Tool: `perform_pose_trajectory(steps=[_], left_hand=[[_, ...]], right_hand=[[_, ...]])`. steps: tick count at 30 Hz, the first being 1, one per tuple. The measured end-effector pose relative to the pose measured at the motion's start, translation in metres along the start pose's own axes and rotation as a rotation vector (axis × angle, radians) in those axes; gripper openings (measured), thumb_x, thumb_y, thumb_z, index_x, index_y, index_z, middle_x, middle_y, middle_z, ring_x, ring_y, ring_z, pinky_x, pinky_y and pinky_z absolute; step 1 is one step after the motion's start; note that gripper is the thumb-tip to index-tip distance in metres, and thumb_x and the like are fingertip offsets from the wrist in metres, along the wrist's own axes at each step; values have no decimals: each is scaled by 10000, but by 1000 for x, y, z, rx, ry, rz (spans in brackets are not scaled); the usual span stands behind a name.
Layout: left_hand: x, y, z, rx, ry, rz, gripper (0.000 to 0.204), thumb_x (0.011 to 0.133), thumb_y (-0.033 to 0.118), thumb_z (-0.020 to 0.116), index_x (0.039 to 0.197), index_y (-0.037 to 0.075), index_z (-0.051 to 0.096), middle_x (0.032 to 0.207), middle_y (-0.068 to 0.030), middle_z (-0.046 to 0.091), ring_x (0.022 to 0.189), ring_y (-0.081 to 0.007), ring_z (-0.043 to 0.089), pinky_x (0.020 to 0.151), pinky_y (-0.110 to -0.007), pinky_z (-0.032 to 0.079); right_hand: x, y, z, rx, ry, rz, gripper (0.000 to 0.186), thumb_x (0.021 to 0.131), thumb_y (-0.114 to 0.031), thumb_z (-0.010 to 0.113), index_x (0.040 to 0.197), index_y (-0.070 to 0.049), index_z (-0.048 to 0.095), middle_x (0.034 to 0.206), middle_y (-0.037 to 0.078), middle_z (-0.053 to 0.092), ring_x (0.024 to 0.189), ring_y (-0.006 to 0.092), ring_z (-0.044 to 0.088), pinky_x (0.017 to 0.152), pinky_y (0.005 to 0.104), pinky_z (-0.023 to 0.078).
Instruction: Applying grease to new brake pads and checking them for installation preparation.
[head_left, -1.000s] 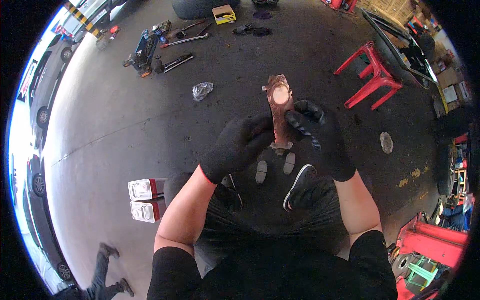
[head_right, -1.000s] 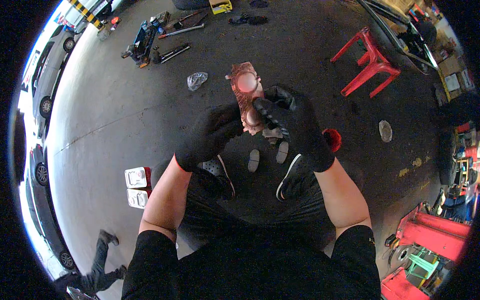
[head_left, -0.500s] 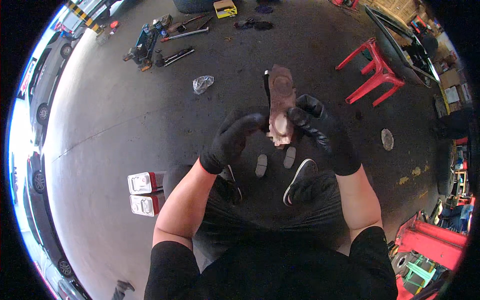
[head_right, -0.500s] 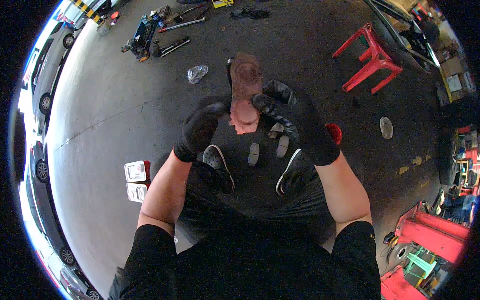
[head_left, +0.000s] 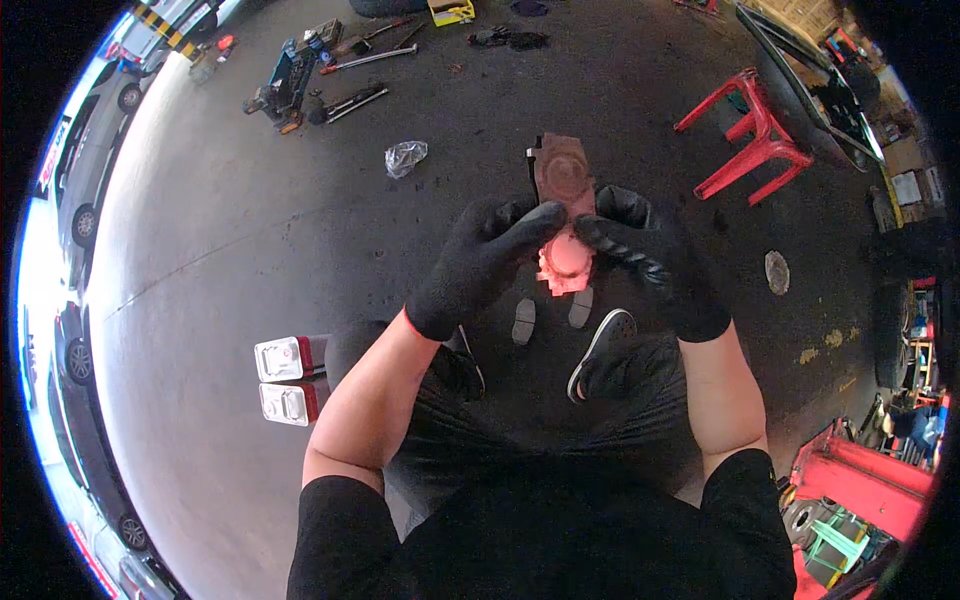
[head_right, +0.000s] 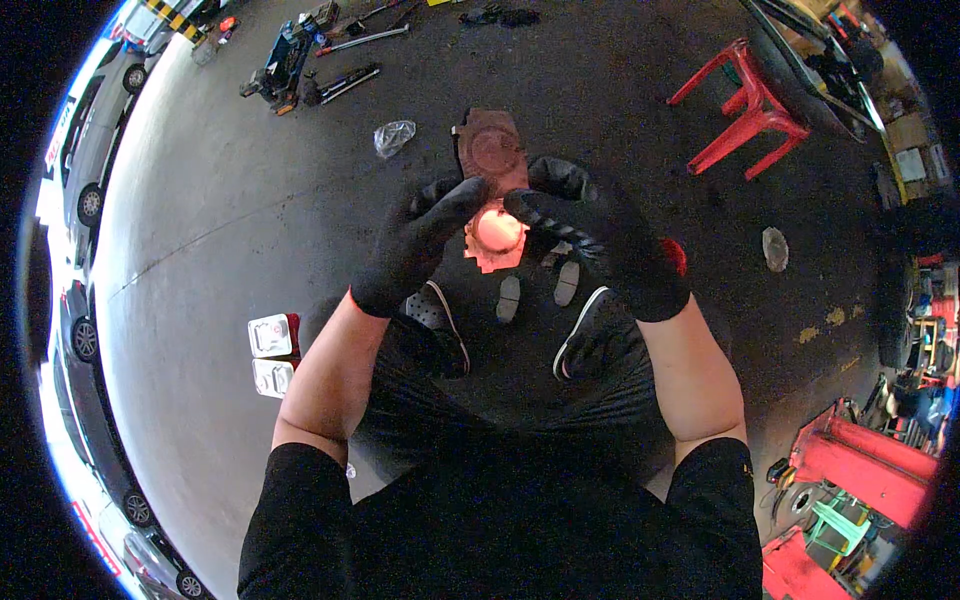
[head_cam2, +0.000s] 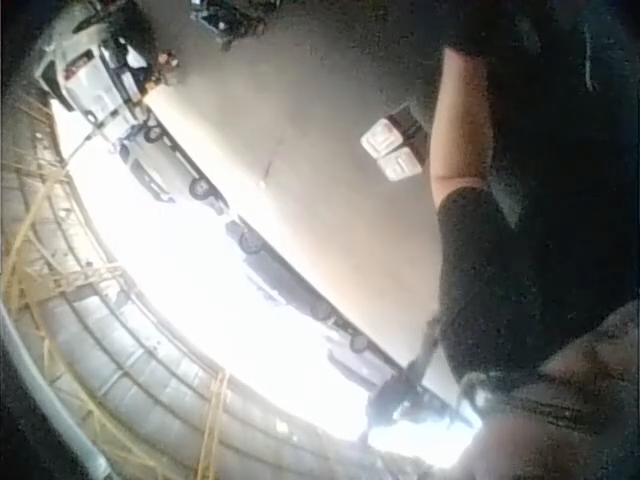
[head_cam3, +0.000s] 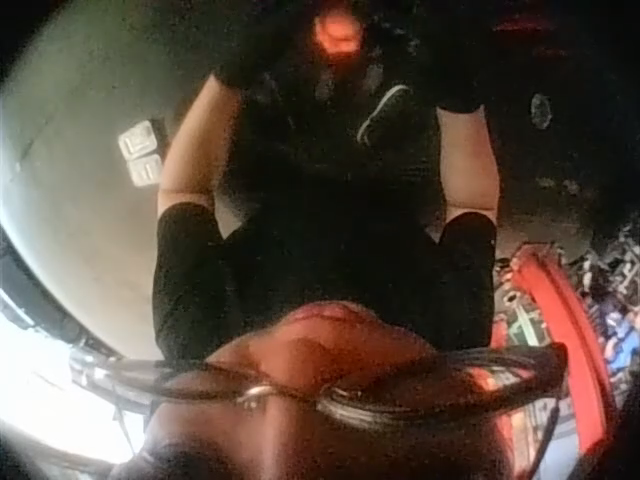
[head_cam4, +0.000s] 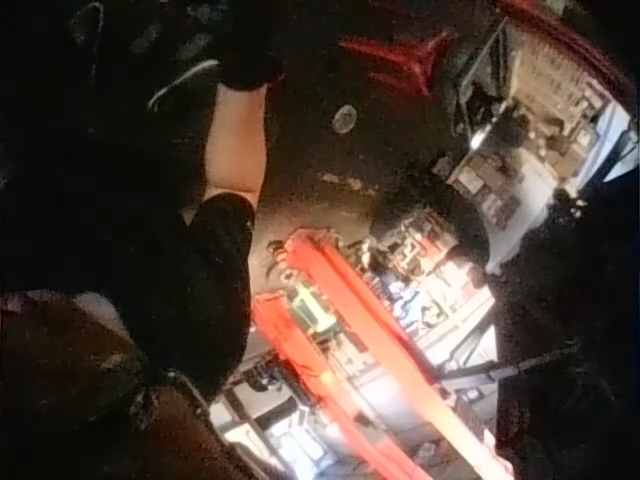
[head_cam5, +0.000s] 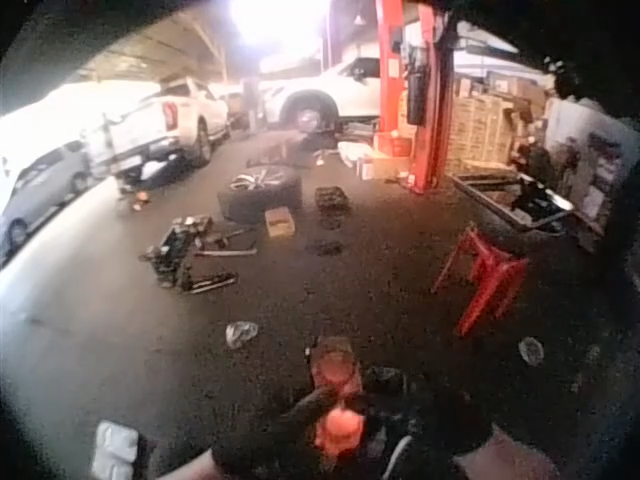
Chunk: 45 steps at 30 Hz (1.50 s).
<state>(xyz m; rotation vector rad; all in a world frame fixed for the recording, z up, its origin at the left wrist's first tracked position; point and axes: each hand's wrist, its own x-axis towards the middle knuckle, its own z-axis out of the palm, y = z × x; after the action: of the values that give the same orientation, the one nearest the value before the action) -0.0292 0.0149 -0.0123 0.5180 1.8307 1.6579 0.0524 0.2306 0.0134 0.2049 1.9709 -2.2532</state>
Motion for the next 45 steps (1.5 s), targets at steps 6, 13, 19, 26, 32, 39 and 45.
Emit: perform_pose_trajectory(steps=[6,13,19,26,32,39,45], left_hand=[[-3,2,4,-141,8,120,324,1060,321,614,1141,33,737,879,52,652,757,-29,515,665,-233,421],[-3,-3,-3,75,-26,185,331,1066,320,607,1163,30,732,866,39,672,742,-40,543,662,-245,454],[8,0,10,-141,67,308,275,1035,197,655,1242,21,694,1075,-25,731,937,-97,656,837,-278,527],[7,1,9,-270,94,194,204,1007,137,681,1180,35,716,1082,-31,735,962,-101,666,864,-282,530],[7,7,6,-132,100,94,226,1002,153,690,1171,6,719,1055,-51,745,960,-106,668,872,-283,528],[7,-21,36,-140,182,261,446,1025,138,640,1423,-39,544,1296,-120,680,1093,-162,646,961,-315,512],[4,-40,17,437,203,641,391,1064,177,553,1419,14,532,1287,-82,648,1210,-211,611,1023,-368,485]], right_hand=[[7,6,7,-11,84,-202,302,933,-121,748,1206,-19,670,1075,39,721,942,106,665,836,276,551],[2,6,2,-146,23,-239,455,906,-70,735,1333,27,610,1215,105,711,1088,124,646,952,307,535],[-2,8,5,-181,76,-369,451,916,-74,718,1340,33,608,1160,109,722,1020,123,659,903,312,549],[-5,2,2,-136,98,-255,332,979,-167,699,1261,2,653,1005,37,718,875,59,638,760,266,543],[-3,4,1,-111,80,-103,237,960,-166,709,1155,-32,697,915,31,713,790,78,634,712,263,523],[-9,14,16,-998,310,-738,363,873,-62,755,1226,-7,687,1079,168,724,963,327,711,851,386,559],[0,17,30,-895,297,-799,353,865,-129,737,1207,-53,701,1091,179,718,980,386,700,834,442,567]])
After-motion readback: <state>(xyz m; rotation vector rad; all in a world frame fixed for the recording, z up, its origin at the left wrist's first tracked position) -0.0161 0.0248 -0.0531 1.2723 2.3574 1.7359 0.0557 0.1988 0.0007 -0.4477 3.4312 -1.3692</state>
